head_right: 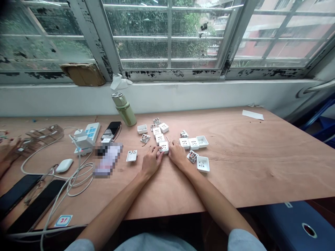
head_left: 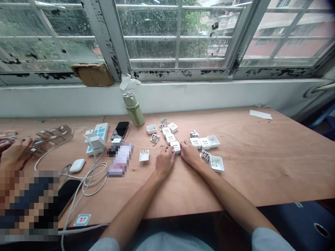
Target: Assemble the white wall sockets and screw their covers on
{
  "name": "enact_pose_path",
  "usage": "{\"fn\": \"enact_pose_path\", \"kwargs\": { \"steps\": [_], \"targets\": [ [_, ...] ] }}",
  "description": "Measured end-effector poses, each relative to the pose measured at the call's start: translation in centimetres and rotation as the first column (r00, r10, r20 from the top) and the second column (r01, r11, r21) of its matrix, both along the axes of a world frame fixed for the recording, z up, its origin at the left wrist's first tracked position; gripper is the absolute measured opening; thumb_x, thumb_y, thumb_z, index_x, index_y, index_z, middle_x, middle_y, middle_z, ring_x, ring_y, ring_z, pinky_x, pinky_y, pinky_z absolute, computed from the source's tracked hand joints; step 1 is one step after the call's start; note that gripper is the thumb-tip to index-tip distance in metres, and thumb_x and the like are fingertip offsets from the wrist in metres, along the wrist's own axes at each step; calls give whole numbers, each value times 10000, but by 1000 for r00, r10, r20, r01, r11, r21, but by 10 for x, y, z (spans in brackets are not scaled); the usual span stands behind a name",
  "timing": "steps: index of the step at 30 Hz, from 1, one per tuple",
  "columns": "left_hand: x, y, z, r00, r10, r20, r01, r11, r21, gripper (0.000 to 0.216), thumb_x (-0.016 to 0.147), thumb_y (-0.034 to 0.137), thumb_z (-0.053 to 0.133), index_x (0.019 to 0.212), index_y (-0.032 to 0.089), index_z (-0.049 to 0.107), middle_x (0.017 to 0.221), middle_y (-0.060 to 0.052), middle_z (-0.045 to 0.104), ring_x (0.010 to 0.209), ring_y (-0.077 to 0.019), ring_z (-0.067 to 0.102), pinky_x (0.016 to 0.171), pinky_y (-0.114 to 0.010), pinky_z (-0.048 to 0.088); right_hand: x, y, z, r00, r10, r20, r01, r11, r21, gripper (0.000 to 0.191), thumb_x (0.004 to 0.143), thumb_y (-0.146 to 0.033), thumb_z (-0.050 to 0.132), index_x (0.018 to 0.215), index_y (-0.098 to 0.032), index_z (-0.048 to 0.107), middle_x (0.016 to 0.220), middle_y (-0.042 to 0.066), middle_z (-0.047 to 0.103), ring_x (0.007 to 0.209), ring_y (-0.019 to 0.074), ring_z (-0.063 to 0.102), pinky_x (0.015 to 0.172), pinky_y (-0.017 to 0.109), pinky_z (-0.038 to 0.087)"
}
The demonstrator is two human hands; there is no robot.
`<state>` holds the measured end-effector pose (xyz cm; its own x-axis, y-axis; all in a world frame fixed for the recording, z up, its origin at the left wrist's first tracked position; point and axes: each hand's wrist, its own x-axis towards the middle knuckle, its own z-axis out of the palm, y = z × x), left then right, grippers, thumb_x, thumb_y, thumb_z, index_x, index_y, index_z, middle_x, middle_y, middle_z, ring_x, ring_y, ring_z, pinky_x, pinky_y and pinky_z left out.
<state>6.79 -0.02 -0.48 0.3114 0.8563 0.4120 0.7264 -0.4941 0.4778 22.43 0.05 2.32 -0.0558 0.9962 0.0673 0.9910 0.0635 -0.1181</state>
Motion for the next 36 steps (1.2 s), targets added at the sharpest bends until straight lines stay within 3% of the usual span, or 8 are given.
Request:
{"fn": "enact_pose_path", "kwargs": {
  "steps": [6,11,14,19,30,36],
  "targets": [
    [-8,0,2,998,-9,67,12,999,-47,252,919,338,528,1132,205,521,949,-36,642,793,-168,622,661,-271,468,-2,-18,3,1000,-7,-2,8,996,85,255,970,-232,349,1083,-153,564,1147,131,553,929,208,584,619,264,394],
    [-15,-2,5,999,-6,-37,4,999,-42,146,908,316,510,833,201,558,746,-10,607,695,-160,571,611,-267,401,-3,-36,0,999,33,-2,-32,985,170,281,957,-267,354,1054,-157,593,1069,119,618,910,220,605,589,274,368],
    [-16,-3,7,996,-37,-85,35,999,-32,175,896,248,494,738,199,548,745,-21,615,717,-163,566,628,-275,391,-2,-40,-4,999,32,-13,-31,991,130,288,951,-279,365,1018,-157,616,985,114,669,809,215,633,601,286,366],
    [-17,-2,8,994,-71,-88,70,997,-21,140,883,209,488,764,202,560,783,-28,627,752,-172,565,646,-285,392,-2,-38,-6,999,31,-19,-30,998,56,282,947,-263,373,965,-159,635,924,112,709,766,217,654,631,289,371],
    [-17,-1,7,993,-78,-91,76,997,-32,155,885,202,485,741,202,542,793,-26,628,761,-171,569,655,-276,394,-4,-36,-10,1000,27,-9,-26,996,88,275,945,-276,366,934,-176,622,897,97,718,751,218,664,599,301,336],
    [-17,-1,8,993,-82,-87,77,996,-53,154,889,209,484,745,201,537,804,-27,631,762,-172,566,638,-275,381,-4,-34,-15,999,44,-28,-41,995,93,300,941,-281,380,1086,-147,606,921,110,717,763,219,660,612,292,349]
  ]
}}
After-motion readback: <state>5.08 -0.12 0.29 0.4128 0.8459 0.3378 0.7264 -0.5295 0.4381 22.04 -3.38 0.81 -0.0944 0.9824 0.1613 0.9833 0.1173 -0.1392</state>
